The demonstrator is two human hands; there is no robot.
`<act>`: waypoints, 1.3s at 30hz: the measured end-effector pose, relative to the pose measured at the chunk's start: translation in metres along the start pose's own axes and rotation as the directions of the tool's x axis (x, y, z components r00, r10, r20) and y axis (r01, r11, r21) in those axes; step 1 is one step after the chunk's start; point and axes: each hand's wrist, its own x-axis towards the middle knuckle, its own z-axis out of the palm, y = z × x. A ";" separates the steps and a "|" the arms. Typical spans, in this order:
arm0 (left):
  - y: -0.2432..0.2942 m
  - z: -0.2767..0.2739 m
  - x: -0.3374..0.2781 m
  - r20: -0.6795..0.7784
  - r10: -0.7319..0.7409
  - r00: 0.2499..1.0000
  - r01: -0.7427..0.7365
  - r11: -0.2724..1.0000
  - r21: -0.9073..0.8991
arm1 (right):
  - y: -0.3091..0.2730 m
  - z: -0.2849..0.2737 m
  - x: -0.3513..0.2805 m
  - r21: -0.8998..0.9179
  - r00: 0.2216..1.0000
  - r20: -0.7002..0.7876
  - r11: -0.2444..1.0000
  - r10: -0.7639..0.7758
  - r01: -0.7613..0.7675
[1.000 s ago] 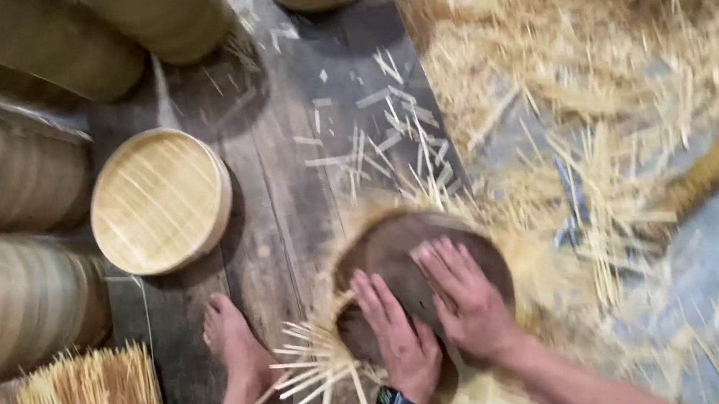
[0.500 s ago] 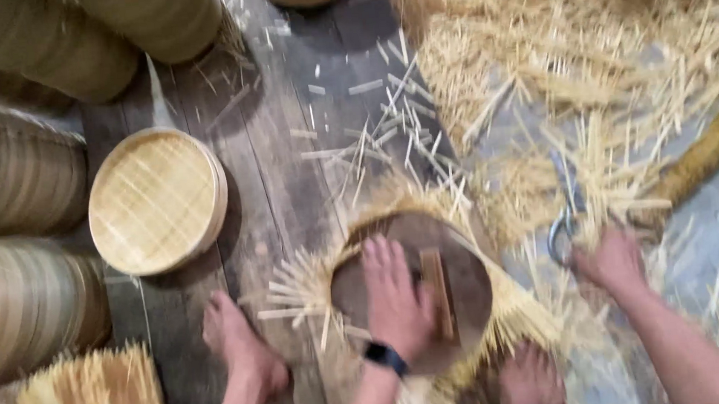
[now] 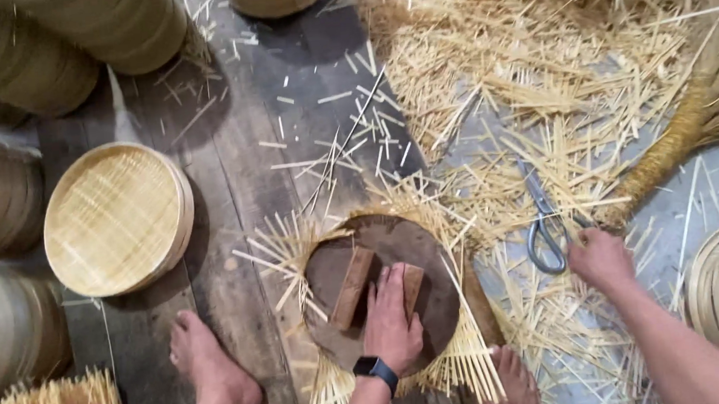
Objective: The person sits on the workshop floor making round woven bamboo sieves. They lay a square of woven bamboo strips on the floor, press a round bamboo rim frame onto it, fold the protruding strip ends over the rim, trim the excess with scissors, and stack the finished sieve with others.
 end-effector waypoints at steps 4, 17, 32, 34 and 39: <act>0.000 0.000 -0.003 0.002 -0.041 0.999 0.041 0.999 -0.015 | -0.019 -0.078 0.036 0.343 0.989 0.058 0.933 -0.135 0.108; -0.004 0.008 -0.003 -0.061 -0.063 0.996 0.060 0.997 -0.052 | -0.019 0.015 -0.004 0.047 0.972 -0.049 0.972 -0.228 0.230; -0.002 0.011 -0.002 -0.036 -0.150 0.988 0.142 0.975 -0.169 | 0.134 0.103 -0.116 0.760 0.762 0.557 0.573 -0.330 -0.307; 0.001 0.011 -0.003 -0.053 -0.094 0.994 0.083 0.980 -0.179 | 0.112 0.084 -0.142 0.572 0.885 0.391 0.820 -0.253 -0.018; -0.014 0.015 -0.008 0.038 0.056 0.998 -0.053 0.995 -0.080 | -0.049 -0.042 -0.169 0.606 0.880 0.204 0.761 -0.429 0.231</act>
